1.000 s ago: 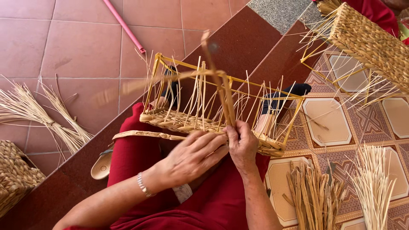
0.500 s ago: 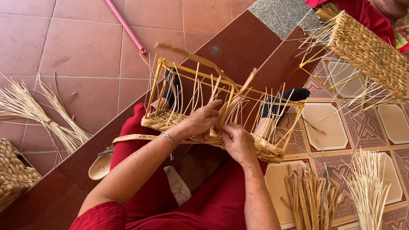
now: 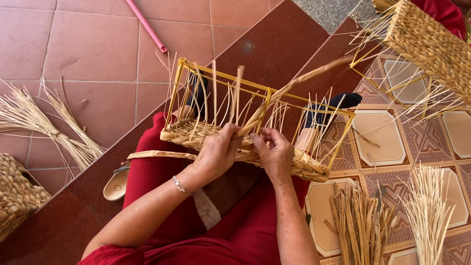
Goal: The person weaves dried palm leaves into a rectangular basket frame, interlacing strands by hand and trimming excess with scissors. The person then wipes a finished basket with a blue cloth.
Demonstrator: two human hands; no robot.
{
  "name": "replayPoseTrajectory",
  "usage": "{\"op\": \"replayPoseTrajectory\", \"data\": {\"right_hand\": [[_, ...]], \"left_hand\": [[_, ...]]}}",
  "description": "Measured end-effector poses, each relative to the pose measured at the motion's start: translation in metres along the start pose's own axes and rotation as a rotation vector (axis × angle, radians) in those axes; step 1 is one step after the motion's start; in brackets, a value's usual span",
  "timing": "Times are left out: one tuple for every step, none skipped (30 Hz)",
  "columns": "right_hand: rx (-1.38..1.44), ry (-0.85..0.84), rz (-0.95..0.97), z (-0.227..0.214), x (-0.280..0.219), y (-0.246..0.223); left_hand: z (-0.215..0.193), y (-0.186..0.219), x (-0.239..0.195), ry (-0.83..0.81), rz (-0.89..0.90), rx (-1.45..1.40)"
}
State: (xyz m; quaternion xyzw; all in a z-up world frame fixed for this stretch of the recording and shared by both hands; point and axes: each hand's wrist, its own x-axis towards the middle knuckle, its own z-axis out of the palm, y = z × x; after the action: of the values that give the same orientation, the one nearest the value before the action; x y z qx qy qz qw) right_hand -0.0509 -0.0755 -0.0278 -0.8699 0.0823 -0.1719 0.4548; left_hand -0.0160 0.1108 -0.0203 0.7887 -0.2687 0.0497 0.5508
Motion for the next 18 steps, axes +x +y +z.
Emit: {"op": "replayPoseTrajectory", "data": {"right_hand": [[-0.009,0.007,-0.023,0.002,-0.001,0.001],[-0.02,0.019,-0.052,0.004,0.0,0.002],[-0.03,0.031,-0.081,0.005,0.002,0.004],[-0.054,0.039,-0.103,0.007,0.002,0.006],[-0.079,0.046,-0.126,0.009,0.003,0.009],[-0.107,0.048,-0.139,0.009,0.0,0.013],[-0.152,0.058,-0.199,0.009,-0.003,0.017],[-0.195,0.076,-0.269,0.011,0.0,0.02],[-0.238,0.094,-0.339,0.011,0.003,0.022],[-0.25,0.096,-0.328,0.011,0.004,0.024],[-0.262,0.097,-0.317,0.011,0.006,0.025],[-0.274,0.102,-0.304,0.01,0.007,0.025],[-0.243,0.08,-0.261,0.01,0.007,0.025],[-0.214,0.067,-0.223,0.01,0.013,0.023],[-0.184,0.053,-0.186,0.009,0.017,0.02],[-0.191,0.054,-0.215,0.011,0.018,0.017],[-0.198,0.055,-0.245,0.013,0.02,0.013],[-0.21,0.056,-0.267,0.014,0.017,0.01]], "left_hand": [[-0.006,0.001,-0.004,-0.036,-0.153,-0.285],[-0.011,0.002,-0.003,-0.07,-0.298,-0.57],[-0.015,0.003,-0.002,-0.105,-0.446,-0.854],[-0.018,0.003,-0.003,-0.167,-0.48,-0.826],[-0.02,0.003,-0.004,-0.23,-0.513,-0.797],[-0.02,0.003,-0.007,-0.294,-0.555,-0.774],[-0.018,0.003,-0.01,-0.295,-0.5,-0.664],[-0.017,0.001,-0.006,-0.296,-0.432,-0.551],[-0.016,-0.001,-0.003,-0.296,-0.363,-0.437],[-0.015,-0.002,-0.004,-0.297,-0.353,-0.347],[-0.016,-0.004,-0.006,-0.298,-0.342,-0.256],[-0.016,-0.007,-0.008,-0.302,-0.33,-0.165],[-0.021,-0.009,-0.013,-0.306,-0.337,-0.31],[-0.028,-0.013,-0.017,-0.31,-0.334,-0.454],[-0.036,-0.016,-0.022,-0.314,-0.33,-0.599],[-0.044,-0.019,-0.03,-0.274,-0.372,-0.801],[-0.051,-0.021,-0.037,-0.231,-0.414,-1.003],[-0.055,-0.024,-0.042,-0.19,-0.46,-1.209]]}}
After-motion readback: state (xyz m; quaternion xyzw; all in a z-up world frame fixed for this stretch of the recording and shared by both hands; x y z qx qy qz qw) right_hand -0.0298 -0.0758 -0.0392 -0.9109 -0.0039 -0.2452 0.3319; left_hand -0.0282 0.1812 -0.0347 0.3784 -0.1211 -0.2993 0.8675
